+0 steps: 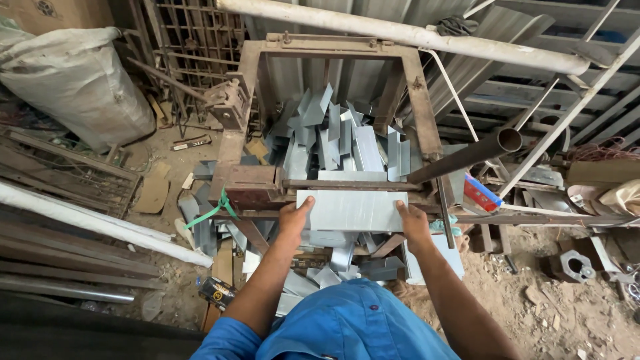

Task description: The person manipulates metal sheets on a frame, positioning them and using a hammer to shape the metal. They handle the sheets one by one, checking the placement on the metal frame before striking the edges with a hammer.

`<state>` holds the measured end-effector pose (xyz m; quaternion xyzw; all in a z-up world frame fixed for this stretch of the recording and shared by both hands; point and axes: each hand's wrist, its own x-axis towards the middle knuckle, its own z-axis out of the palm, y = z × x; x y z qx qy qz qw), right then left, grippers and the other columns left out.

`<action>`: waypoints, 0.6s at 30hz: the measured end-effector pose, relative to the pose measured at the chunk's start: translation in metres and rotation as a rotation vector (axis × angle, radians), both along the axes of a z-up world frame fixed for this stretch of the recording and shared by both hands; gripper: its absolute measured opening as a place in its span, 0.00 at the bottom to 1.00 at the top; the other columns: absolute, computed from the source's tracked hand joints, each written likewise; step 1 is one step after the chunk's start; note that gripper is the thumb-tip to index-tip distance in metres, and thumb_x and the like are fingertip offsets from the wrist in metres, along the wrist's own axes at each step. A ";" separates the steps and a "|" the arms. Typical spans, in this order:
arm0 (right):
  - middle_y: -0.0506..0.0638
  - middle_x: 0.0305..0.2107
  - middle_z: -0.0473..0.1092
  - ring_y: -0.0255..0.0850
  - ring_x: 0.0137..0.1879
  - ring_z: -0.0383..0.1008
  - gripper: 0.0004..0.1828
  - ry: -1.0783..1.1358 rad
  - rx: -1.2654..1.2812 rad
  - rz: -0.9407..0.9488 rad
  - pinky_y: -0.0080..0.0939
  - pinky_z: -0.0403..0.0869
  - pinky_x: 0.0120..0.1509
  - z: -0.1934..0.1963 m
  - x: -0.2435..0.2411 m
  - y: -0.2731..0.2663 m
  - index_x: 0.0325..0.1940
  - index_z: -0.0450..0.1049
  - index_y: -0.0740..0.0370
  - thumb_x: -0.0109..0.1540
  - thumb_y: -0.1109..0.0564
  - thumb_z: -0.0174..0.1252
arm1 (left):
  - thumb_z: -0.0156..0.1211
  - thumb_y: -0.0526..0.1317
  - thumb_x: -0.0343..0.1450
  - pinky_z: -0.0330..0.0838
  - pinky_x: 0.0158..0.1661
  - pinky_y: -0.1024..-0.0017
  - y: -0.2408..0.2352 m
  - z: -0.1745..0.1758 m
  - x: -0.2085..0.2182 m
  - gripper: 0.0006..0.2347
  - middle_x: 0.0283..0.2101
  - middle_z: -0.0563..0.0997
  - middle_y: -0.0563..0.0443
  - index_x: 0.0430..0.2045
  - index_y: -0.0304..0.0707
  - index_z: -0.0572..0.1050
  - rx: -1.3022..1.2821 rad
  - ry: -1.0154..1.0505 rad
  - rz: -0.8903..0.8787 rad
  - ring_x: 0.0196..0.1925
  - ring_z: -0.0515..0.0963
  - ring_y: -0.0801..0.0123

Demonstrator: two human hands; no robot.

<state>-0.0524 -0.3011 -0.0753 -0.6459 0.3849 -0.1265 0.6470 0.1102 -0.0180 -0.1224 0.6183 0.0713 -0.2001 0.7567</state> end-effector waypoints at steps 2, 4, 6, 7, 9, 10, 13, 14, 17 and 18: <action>0.55 0.41 0.76 0.41 0.44 0.73 0.24 0.055 -0.076 0.000 0.41 0.72 0.48 0.009 -0.006 -0.005 0.54 0.76 0.70 0.68 0.44 0.57 | 0.73 0.49 0.68 0.70 0.37 0.69 0.006 -0.001 -0.004 0.17 0.32 0.82 0.50 0.29 0.27 0.83 0.085 -0.073 -0.003 0.34 0.76 0.71; 0.56 0.45 0.77 0.42 0.48 0.76 0.24 0.068 -0.114 0.008 0.43 0.74 0.50 0.031 -0.018 -0.009 0.57 0.73 0.66 0.67 0.44 0.56 | 0.71 0.53 0.69 0.70 0.36 0.67 0.023 0.007 -0.012 0.21 0.28 0.81 0.47 0.24 0.26 0.80 0.261 -0.136 0.079 0.31 0.74 0.67; 0.57 0.49 0.76 0.44 0.53 0.78 0.24 0.034 -0.116 0.020 0.47 0.77 0.51 0.069 -0.035 -0.009 0.61 0.68 0.62 0.67 0.45 0.54 | 0.67 0.55 0.71 0.69 0.37 0.65 0.044 0.028 -0.026 0.23 0.25 0.80 0.46 0.22 0.26 0.80 0.364 -0.156 0.153 0.29 0.75 0.64; 0.59 0.51 0.75 0.48 0.54 0.78 0.24 0.090 -0.145 -0.017 0.49 0.78 0.54 0.094 -0.044 -0.007 0.63 0.68 0.59 0.68 0.45 0.51 | 0.65 0.55 0.72 0.70 0.37 0.64 0.058 0.043 -0.037 0.23 0.25 0.80 0.47 0.22 0.27 0.80 0.381 -0.143 0.187 0.29 0.76 0.63; 0.61 0.54 0.75 0.51 0.56 0.78 0.24 0.162 -0.253 -0.052 0.51 0.76 0.59 0.153 -0.055 -0.010 0.64 0.72 0.59 0.72 0.45 0.42 | 0.62 0.53 0.71 0.73 0.38 0.66 0.071 0.076 -0.056 0.18 0.28 0.82 0.49 0.27 0.33 0.81 0.419 -0.207 0.301 0.32 0.80 0.65; 0.61 0.55 0.76 0.51 0.57 0.77 0.28 0.182 -0.332 -0.051 0.51 0.73 0.63 0.182 -0.060 -0.012 0.64 0.76 0.62 0.76 0.45 0.35 | 0.61 0.53 0.70 0.75 0.39 0.68 0.073 0.093 -0.064 0.16 0.29 0.83 0.51 0.30 0.36 0.81 0.438 -0.237 0.357 0.33 0.81 0.67; 0.62 0.56 0.74 0.46 0.65 0.73 0.27 -0.247 -0.421 -0.042 0.47 0.64 0.70 0.254 -0.059 -0.020 0.64 0.70 0.63 0.74 0.45 0.33 | 0.62 0.48 0.73 0.74 0.43 0.69 0.057 0.146 -0.064 0.14 0.39 0.82 0.47 0.36 0.33 0.81 0.367 -0.627 0.351 0.42 0.80 0.65; 0.61 0.59 0.72 0.48 0.67 0.74 0.23 -0.474 -0.458 0.030 0.50 0.70 0.70 0.271 -0.053 -0.025 0.62 0.69 0.67 0.73 0.48 0.41 | 0.62 0.46 0.73 0.75 0.44 0.69 0.046 0.165 -0.063 0.12 0.40 0.83 0.47 0.37 0.33 0.82 0.291 -0.674 0.275 0.43 0.81 0.66; 0.64 0.57 0.71 0.51 0.63 0.74 0.24 -0.705 -0.643 0.188 0.47 0.73 0.68 0.296 -0.034 -0.035 0.65 0.68 0.72 0.75 0.48 0.45 | 0.64 0.39 0.71 0.79 0.41 0.70 -0.025 0.229 -0.057 0.13 0.42 0.83 0.51 0.48 0.37 0.77 -0.143 -0.608 -0.042 0.40 0.83 0.69; 0.61 0.55 0.73 0.48 0.62 0.75 0.24 -0.779 -0.470 0.223 0.44 0.74 0.69 0.301 -0.024 -0.041 0.64 0.70 0.70 0.76 0.47 0.41 | 0.69 0.38 0.70 0.77 0.47 0.70 -0.047 0.252 -0.060 0.17 0.46 0.80 0.48 0.52 0.34 0.77 -0.056 -0.919 -0.080 0.43 0.79 0.70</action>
